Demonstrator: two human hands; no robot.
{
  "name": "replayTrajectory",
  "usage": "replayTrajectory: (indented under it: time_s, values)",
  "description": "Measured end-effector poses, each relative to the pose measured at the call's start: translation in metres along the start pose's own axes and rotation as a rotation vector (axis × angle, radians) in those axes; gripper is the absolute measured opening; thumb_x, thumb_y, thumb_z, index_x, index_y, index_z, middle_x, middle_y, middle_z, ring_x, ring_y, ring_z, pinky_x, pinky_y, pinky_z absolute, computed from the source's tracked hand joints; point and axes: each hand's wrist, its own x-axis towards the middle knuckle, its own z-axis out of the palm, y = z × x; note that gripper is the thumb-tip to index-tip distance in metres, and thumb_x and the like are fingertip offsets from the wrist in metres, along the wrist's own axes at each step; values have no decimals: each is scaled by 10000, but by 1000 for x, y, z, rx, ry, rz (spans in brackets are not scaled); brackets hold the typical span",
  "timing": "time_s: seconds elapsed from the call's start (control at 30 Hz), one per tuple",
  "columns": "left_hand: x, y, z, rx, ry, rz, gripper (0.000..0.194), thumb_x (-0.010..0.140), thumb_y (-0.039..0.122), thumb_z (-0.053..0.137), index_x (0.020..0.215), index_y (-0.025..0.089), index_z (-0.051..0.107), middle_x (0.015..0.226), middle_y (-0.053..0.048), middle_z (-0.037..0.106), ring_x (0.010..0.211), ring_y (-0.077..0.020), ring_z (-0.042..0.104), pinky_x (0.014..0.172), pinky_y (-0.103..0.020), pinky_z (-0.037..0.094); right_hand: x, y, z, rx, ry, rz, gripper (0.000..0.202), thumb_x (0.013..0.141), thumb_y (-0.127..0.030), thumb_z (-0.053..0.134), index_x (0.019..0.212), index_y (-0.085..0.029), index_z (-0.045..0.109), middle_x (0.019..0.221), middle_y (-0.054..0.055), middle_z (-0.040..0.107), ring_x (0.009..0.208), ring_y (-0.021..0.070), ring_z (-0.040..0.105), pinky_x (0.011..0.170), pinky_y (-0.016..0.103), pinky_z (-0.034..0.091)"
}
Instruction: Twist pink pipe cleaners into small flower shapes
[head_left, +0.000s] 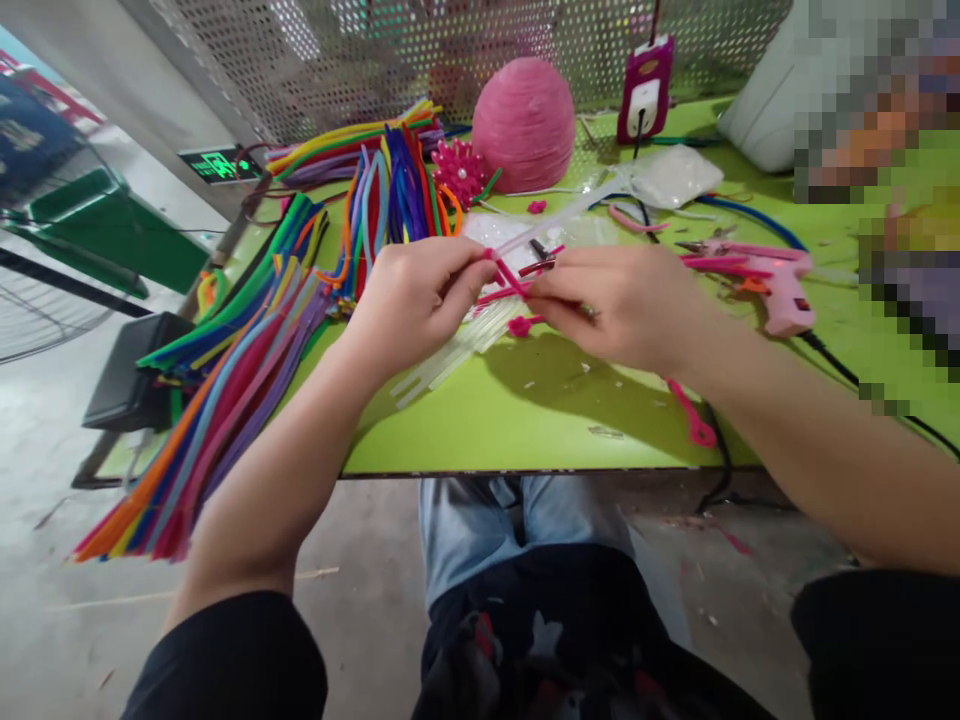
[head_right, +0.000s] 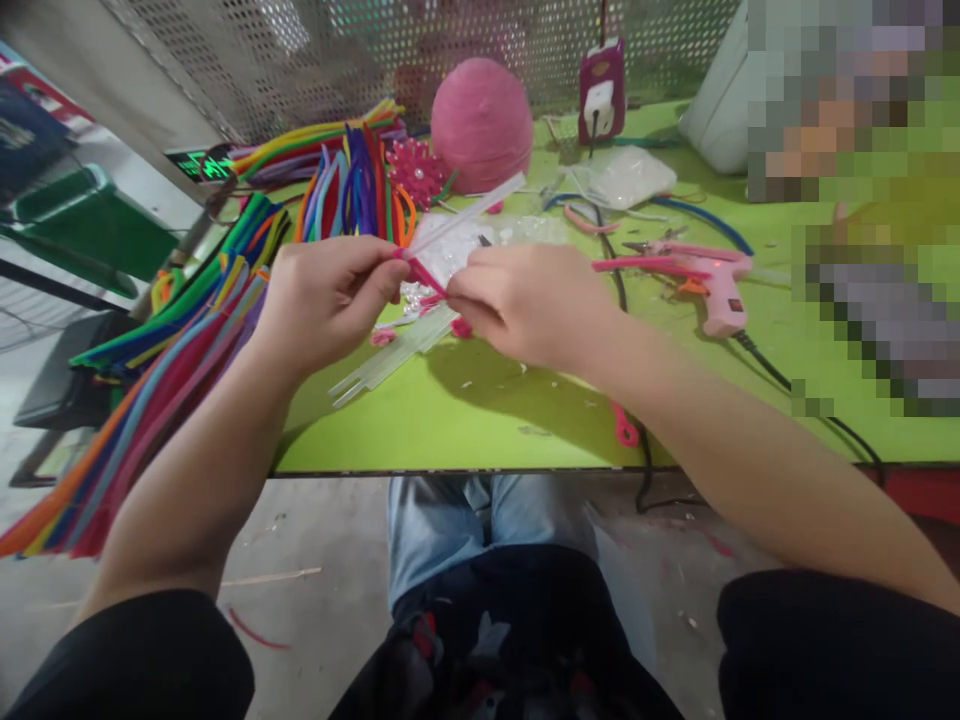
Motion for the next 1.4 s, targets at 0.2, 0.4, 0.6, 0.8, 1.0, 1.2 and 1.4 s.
replayTrajectory:
  time_s: [0.2,0.4,0.6,0.8,1.0,1.2,1.4]
  values:
    - [-3,3,7,242,-201,26,382,1135,433,432,1012,224,728,928,-84,755,844,-219,694,678,-332,416,2,-35,-24,-390,-158,-14,439,1146,-310,383,1051,-211,800,979,81,800,831,257,705,587,392,242]
    - [-3,24,4,227,-306,154,377,1136,387,428,1003,231,745,887,-82,737,821,-219,704,659,-334,433,9,8,-35,111,-31,117,275,1083,-376,607,1046,-222,832,962,82,785,839,212,645,722,382,377]
    - [-5,26,-4,-28,-117,259,295,1140,347,506,1108,207,764,971,-79,796,900,-183,750,756,-329,537,7,37,-17,821,-164,270,247,908,-440,815,978,-204,841,781,34,740,688,159,593,614,315,418]
    - [-4,16,2,44,25,-24,340,1156,395,477,1015,212,727,919,-54,794,884,-171,744,794,-326,541,1,-3,-3,366,-27,206,289,1057,-375,578,1072,-198,806,898,55,781,764,177,613,655,330,384]
    - [-3,13,10,271,-149,4,412,1144,451,421,1009,241,747,949,-84,783,882,-221,708,685,-346,440,-1,-24,-26,-268,-154,115,406,1137,-370,416,1142,-220,793,1122,90,830,928,268,723,630,395,266]
    - [-6,18,11,262,-267,248,443,1149,387,377,1026,236,775,916,-102,767,861,-258,732,643,-374,390,4,22,-35,274,-78,104,260,1005,-402,663,945,-224,845,848,47,770,771,193,639,727,373,409]
    - [-9,20,9,58,-39,206,336,1137,400,492,1091,233,780,933,-74,778,892,-203,746,784,-342,532,4,44,-10,820,-223,336,341,894,-524,815,1010,-212,889,761,15,750,657,134,539,613,326,357]
